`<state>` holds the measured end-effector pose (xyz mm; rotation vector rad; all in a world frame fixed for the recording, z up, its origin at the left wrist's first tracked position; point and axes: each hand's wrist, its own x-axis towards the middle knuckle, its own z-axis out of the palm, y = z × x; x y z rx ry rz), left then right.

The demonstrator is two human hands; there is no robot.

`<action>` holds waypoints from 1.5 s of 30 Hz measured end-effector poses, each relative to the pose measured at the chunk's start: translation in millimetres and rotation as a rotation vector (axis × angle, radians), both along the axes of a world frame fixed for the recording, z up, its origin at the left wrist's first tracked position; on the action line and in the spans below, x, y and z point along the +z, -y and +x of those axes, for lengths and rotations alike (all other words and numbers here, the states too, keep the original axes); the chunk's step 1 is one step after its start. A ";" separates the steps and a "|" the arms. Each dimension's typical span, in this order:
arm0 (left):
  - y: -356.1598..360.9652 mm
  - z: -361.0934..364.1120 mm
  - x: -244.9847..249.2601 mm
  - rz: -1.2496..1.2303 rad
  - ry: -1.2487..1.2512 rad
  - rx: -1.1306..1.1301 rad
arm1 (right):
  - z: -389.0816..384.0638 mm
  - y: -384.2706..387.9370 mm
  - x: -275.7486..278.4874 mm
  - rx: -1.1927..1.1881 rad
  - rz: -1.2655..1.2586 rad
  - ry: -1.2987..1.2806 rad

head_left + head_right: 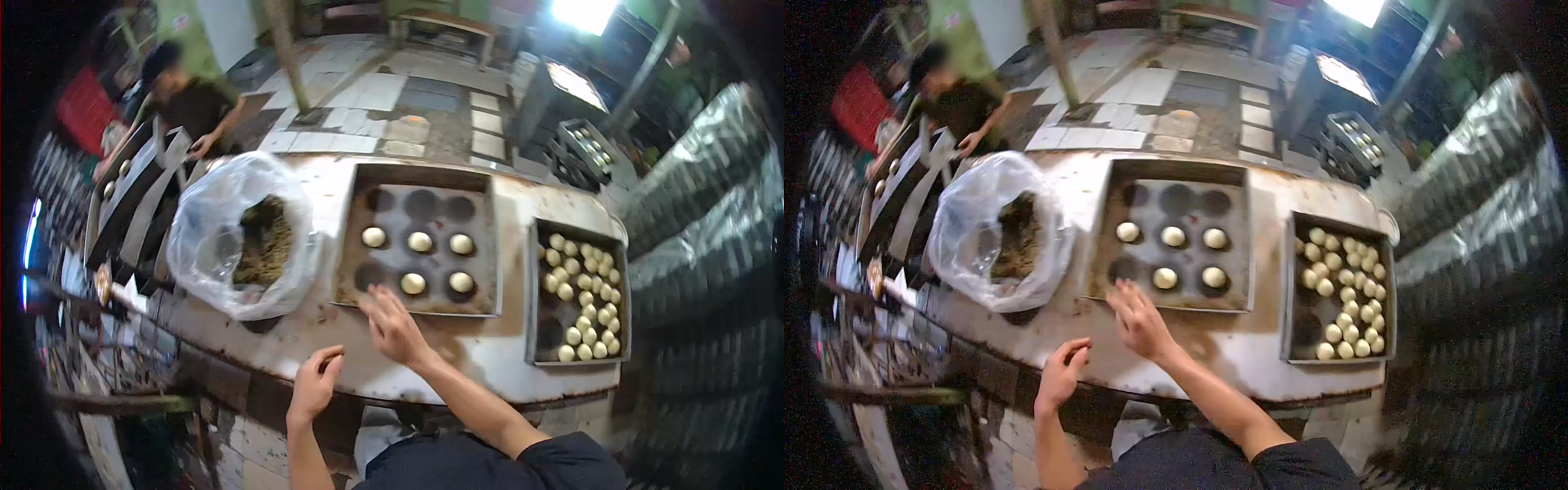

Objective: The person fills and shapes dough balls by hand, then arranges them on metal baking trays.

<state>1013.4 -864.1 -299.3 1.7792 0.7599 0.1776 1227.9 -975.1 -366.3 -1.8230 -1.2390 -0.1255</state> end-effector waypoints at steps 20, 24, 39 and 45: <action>253.5 153.7 -10.6 -0.373 0.110 -0.262 | 77.6 275.0 28.2 -0.385 0.069 -0.605; 192.9 136.0 -26.2 -0.770 0.399 0.141 | -10.3 227.0 70.9 0.041 -0.034 -0.147; -52.9 -70.3 -26.1 -0.859 0.600 0.605 | -77.5 -151.1 69.5 0.501 0.008 0.062; -179.2 -148.1 -56.4 -0.794 0.552 0.567 | -20.5 -338.8 29.9 0.359 -0.256 0.147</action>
